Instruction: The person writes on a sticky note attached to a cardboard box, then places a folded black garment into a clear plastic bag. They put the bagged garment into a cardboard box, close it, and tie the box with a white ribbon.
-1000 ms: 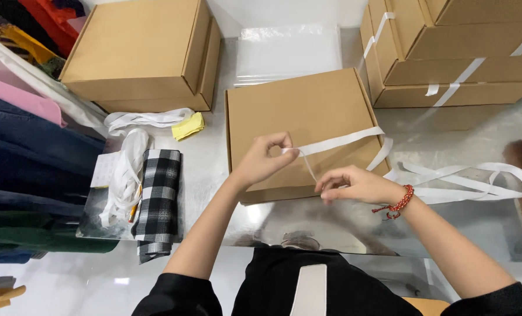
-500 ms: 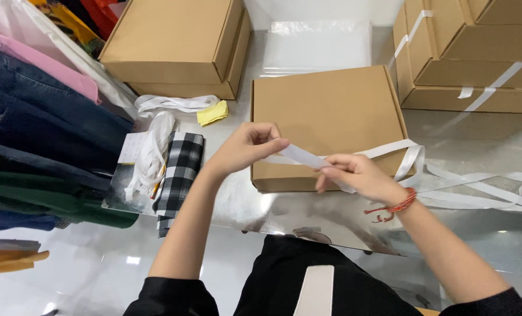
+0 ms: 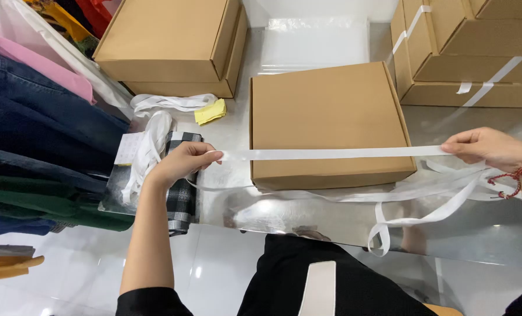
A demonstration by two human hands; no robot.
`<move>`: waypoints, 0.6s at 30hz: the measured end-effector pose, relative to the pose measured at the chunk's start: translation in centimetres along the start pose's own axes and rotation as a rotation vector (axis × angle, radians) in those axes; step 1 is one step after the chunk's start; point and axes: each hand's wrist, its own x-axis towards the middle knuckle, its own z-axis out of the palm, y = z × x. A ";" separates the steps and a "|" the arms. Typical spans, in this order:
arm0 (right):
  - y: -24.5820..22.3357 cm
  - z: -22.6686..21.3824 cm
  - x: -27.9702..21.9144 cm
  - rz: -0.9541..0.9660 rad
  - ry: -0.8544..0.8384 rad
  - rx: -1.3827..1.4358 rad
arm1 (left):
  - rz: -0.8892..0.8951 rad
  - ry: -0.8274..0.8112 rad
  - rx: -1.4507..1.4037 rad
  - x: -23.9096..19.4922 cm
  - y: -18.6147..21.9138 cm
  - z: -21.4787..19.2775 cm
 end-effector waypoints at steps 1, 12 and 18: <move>0.6 -0.8 0.5 0.004 0.017 -0.012 | 0.011 0.017 -0.002 1.1 -1.0 0.1; -1.2 0.6 6.6 0.013 0.169 0.105 | -0.166 0.403 -0.242 11.3 -5.6 0.8; -0.9 3.2 11.2 0.036 0.250 0.295 | -0.147 0.664 -0.232 19.9 -12.6 3.8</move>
